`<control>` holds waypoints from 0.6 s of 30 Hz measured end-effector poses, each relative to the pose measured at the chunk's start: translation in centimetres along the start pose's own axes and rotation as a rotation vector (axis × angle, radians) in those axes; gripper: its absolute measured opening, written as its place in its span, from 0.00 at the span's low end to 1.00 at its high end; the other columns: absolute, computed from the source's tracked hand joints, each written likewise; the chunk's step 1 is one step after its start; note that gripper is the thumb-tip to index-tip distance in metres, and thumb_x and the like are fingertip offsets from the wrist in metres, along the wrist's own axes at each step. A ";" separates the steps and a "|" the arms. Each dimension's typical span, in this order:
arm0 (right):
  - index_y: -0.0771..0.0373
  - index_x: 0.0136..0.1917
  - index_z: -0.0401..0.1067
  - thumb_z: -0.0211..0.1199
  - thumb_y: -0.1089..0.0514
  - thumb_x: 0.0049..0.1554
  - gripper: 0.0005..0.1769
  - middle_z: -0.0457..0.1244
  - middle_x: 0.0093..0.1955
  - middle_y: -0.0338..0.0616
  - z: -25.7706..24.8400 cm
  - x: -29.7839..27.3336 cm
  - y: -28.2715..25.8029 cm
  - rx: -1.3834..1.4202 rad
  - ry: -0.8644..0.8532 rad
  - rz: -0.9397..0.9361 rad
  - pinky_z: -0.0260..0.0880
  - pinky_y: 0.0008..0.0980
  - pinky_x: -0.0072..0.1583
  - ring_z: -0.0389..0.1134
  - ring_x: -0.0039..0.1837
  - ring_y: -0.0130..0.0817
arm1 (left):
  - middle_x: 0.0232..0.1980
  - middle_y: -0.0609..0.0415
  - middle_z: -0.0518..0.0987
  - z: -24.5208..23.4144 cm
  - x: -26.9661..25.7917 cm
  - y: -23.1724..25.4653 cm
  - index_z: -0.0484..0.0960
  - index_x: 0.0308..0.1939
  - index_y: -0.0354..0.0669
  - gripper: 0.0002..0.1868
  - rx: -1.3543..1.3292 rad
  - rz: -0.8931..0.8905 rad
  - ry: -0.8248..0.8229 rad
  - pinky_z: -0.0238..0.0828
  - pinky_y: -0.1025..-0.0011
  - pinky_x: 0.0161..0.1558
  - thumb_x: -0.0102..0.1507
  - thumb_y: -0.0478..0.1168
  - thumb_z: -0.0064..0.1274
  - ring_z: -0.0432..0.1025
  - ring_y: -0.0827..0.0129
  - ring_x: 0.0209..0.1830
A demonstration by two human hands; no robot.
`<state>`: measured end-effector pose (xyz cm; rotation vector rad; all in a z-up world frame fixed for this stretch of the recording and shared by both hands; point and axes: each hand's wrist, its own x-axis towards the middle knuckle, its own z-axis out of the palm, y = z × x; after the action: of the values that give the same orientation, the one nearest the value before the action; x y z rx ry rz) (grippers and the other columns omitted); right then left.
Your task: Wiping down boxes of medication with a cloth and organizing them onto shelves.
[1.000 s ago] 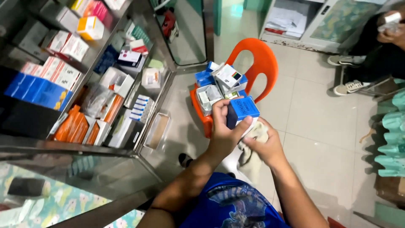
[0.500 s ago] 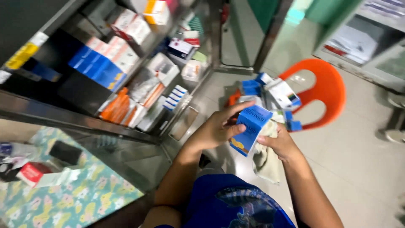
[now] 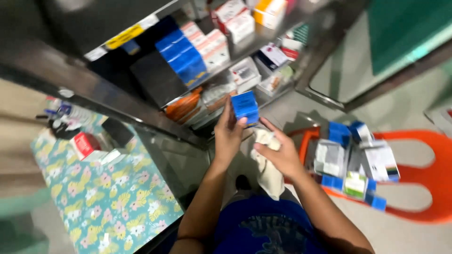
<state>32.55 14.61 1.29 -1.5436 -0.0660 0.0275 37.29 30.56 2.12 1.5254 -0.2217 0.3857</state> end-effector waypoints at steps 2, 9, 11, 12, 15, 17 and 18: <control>0.56 0.77 0.66 0.77 0.56 0.49 0.44 0.62 0.73 0.56 1.6 3.6 1.3 -0.068 -0.086 -0.054 0.58 0.47 0.74 0.60 0.75 0.45 | 0.73 0.30 0.66 -2.7 0.9 -4.2 0.58 0.77 0.38 0.37 0.045 0.002 0.080 0.59 0.44 0.67 0.65 0.25 0.53 0.58 0.45 0.73; 0.63 0.77 0.64 0.77 0.58 0.49 0.45 0.61 0.74 0.60 7.4 15.9 6.8 -0.114 -0.370 -0.166 0.57 0.49 0.75 0.60 0.75 0.51 | 0.83 0.37 0.41 -8.7 6.6 -13.4 0.58 0.79 0.44 0.33 0.340 0.204 0.290 0.43 0.46 0.77 0.70 0.33 0.50 0.44 0.39 0.80; 0.61 0.77 0.64 0.77 0.57 0.50 0.44 0.61 0.73 0.59 8.7 19.0 8.0 -0.113 -0.421 -0.185 0.59 0.48 0.74 0.61 0.75 0.49 | 0.84 0.39 0.39 -9.8 8.5 -15.2 0.57 0.79 0.47 0.32 0.347 0.194 0.337 0.41 0.47 0.77 0.71 0.33 0.47 0.41 0.42 0.81; 0.59 0.77 0.65 0.78 0.57 0.51 0.43 0.62 0.72 0.57 9.1 20.2 8.9 -0.113 -0.430 -0.188 0.61 0.48 0.73 0.61 0.74 0.48 | 0.84 0.41 0.36 -10.2 9.2 -16.2 0.56 0.80 0.49 0.32 0.335 0.172 0.345 0.40 0.49 0.77 0.72 0.34 0.45 0.38 0.45 0.82; 0.58 0.79 0.62 0.80 0.52 0.49 0.49 0.59 0.75 0.57 10.5 23.8 11.7 -0.133 -0.484 -0.119 0.60 0.45 0.74 0.59 0.76 0.45 | 0.84 0.40 0.38 -11.1 11.0 -19.4 0.53 0.81 0.47 0.34 0.381 0.201 0.382 0.36 0.52 0.78 0.71 0.31 0.44 0.36 0.46 0.82; 0.58 0.79 0.61 0.79 0.51 0.50 0.49 0.58 0.77 0.58 10.7 24.9 12.0 -0.140 -0.528 -0.076 0.59 0.46 0.74 0.58 0.77 0.48 | 0.84 0.40 0.40 -11.4 11.7 -20.8 0.53 0.80 0.46 0.33 0.371 0.186 0.408 0.35 0.52 0.79 0.72 0.31 0.43 0.36 0.47 0.82; 0.58 0.80 0.60 0.78 0.50 0.50 0.49 0.56 0.78 0.60 11.1 25.4 12.1 -0.143 -0.552 -0.039 0.58 0.46 0.75 0.56 0.78 0.50 | 0.83 0.39 0.42 -11.7 12.1 -21.4 0.54 0.80 0.44 0.31 0.357 0.178 0.416 0.34 0.52 0.79 0.72 0.31 0.42 0.37 0.47 0.82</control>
<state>57.55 27.50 -9.90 -1.6389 -0.5450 0.4260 55.37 43.47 -13.65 1.7367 0.0438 0.9104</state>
